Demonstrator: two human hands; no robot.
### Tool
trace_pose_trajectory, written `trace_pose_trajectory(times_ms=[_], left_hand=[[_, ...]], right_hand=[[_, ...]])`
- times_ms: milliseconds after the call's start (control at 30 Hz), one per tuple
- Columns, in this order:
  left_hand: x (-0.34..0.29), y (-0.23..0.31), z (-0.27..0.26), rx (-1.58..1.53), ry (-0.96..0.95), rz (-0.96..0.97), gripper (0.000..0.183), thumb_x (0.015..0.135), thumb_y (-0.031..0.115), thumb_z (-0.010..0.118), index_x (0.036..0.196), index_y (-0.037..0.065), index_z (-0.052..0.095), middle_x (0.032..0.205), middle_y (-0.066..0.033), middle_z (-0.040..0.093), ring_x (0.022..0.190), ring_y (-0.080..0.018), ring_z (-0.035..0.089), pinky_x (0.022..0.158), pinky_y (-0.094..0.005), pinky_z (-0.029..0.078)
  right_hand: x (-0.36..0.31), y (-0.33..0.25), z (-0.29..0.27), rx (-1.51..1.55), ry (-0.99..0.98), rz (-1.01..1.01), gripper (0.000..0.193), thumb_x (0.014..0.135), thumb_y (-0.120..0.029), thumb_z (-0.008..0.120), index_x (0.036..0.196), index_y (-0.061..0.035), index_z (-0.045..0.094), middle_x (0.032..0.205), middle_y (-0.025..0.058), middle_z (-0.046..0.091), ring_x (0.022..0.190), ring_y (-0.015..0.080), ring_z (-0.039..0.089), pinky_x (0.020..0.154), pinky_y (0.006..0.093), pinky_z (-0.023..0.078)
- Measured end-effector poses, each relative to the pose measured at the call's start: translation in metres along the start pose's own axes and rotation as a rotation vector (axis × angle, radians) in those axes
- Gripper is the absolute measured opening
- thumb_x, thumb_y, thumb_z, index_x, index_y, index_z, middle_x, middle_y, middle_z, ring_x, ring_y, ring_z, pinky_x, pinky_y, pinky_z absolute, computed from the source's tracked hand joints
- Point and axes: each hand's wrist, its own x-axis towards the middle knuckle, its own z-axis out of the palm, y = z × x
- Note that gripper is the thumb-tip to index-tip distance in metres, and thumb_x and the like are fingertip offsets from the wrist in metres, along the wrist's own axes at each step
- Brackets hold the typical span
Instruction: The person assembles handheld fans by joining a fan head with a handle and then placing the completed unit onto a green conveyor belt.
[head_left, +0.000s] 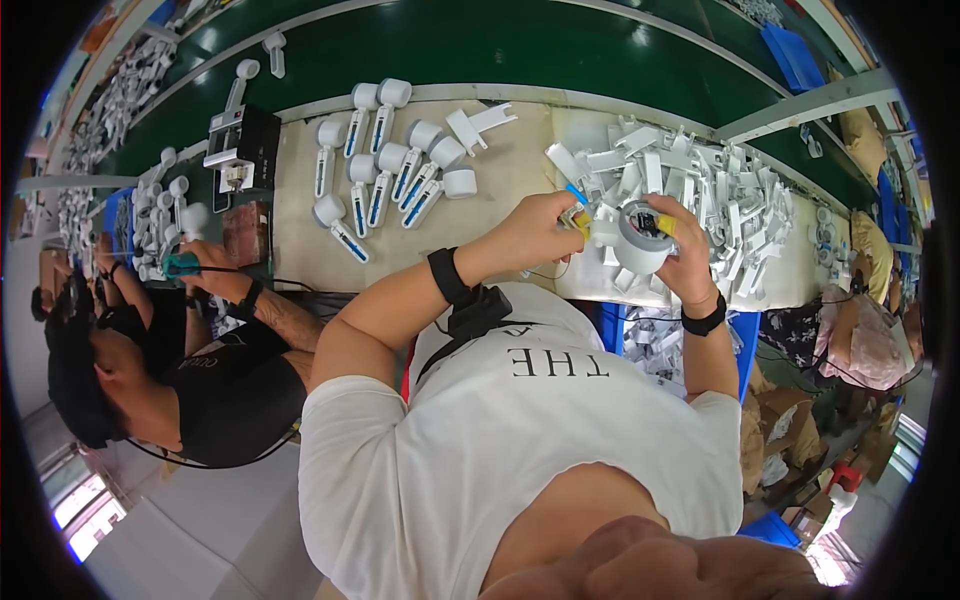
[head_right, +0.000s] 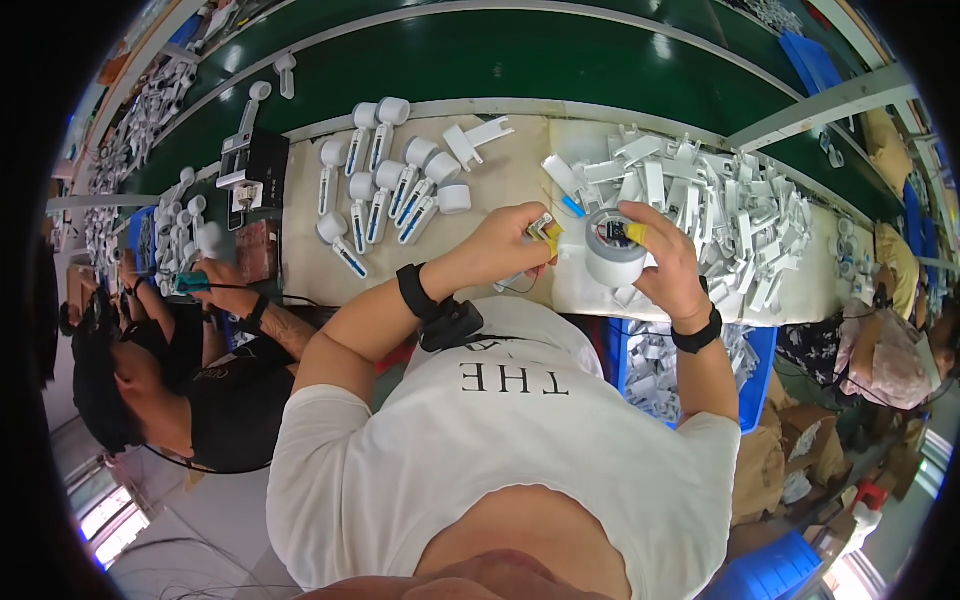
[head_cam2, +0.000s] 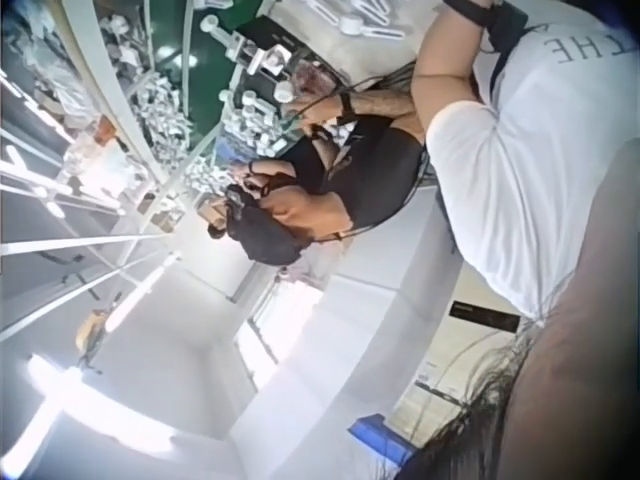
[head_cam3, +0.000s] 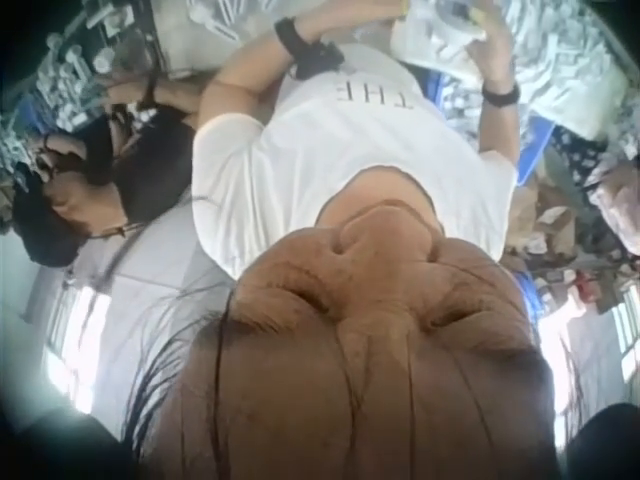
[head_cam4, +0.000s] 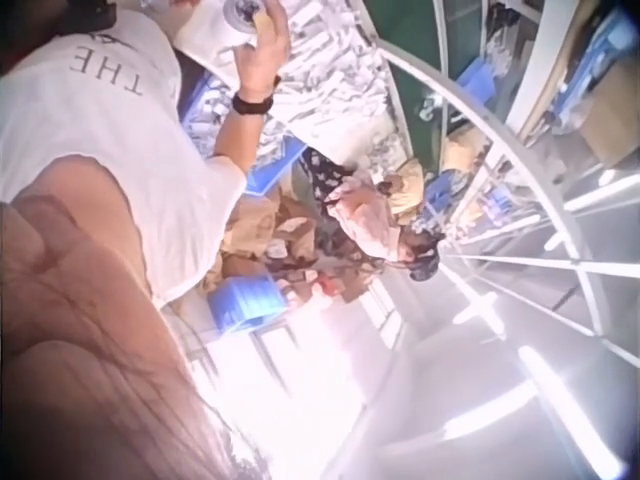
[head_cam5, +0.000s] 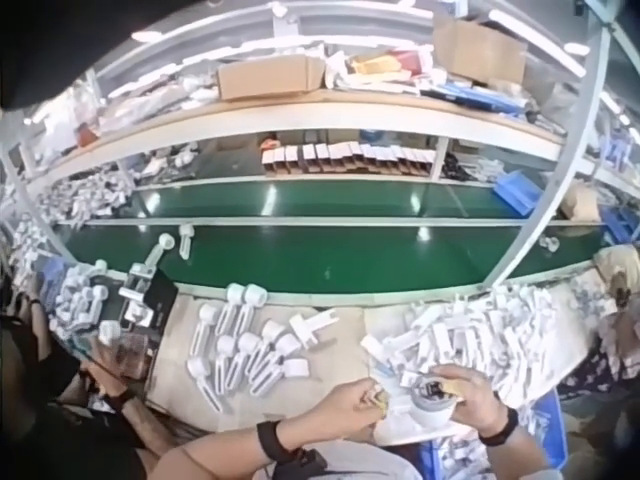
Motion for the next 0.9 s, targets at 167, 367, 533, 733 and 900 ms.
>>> trace_pose_trajectory(times_ms=[167,367,533,733,900], left_hand=[[0.0,0.002,-0.003,0.003,-0.029,0.004,0.019,0.072,0.009,0.054,0.087,-0.003,0.049,0.07,-0.0097,0.058,0.057,-0.0126,0.055,0.052,-0.026,0.046],[0.004,-0.013,-0.003,0.541,0.063,0.172,0.034,0.066,0.019,0.059,0.09,-0.003,0.05,0.069,-0.0168,0.056,0.059,-0.0238,0.054,0.056,-0.0316,0.042],[0.002,-0.008,0.0,0.569,0.081,0.064,0.034,0.067,0.019,0.059,0.091,-0.003,0.05,0.071,-0.0169,0.057,0.061,-0.0254,0.054,0.057,-0.0317,0.043],[0.005,-0.022,-0.005,0.383,0.069,0.044,0.028,0.07,0.013,0.056,0.09,-0.004,0.047,0.071,-0.0151,0.057,0.061,-0.0226,0.056,0.056,-0.0313,0.045],[0.005,-0.021,-0.008,0.225,-0.008,-0.123,0.02,0.075,0.008,0.053,0.092,-0.001,0.047,0.074,-0.0072,0.058,0.057,-0.0101,0.056,0.054,-0.0229,0.046]], right_hand=[[0.018,-0.014,-0.009,0.15,-0.012,0.102,0.055,0.058,-0.009,0.078,0.105,-0.0078,0.049,0.109,0.0131,0.055,0.099,0.0285,0.055,0.083,0.0333,0.044],[0.043,-0.023,-0.019,0.383,-0.335,0.398,0.07,0.063,-0.013,0.074,0.124,-0.006,0.041,0.109,0.0126,0.053,0.098,0.0221,0.053,0.085,0.0312,0.042],[0.054,-0.009,-0.009,0.452,-0.412,0.542,0.06,0.071,-0.015,0.069,0.125,-0.0053,0.043,0.112,0.012,0.053,0.097,0.0177,0.053,0.085,0.0275,0.042],[0.05,0.011,0.011,0.581,-0.439,0.649,0.057,0.075,-0.02,0.066,0.125,-0.0068,0.043,0.109,0.0101,0.055,0.094,0.0157,0.054,0.083,0.026,0.042],[0.052,0.022,0.018,0.605,-0.512,0.626,0.056,0.078,-0.026,0.063,0.126,-0.006,0.042,0.103,0.0113,0.058,0.092,0.0174,0.055,0.082,0.0271,0.042]])
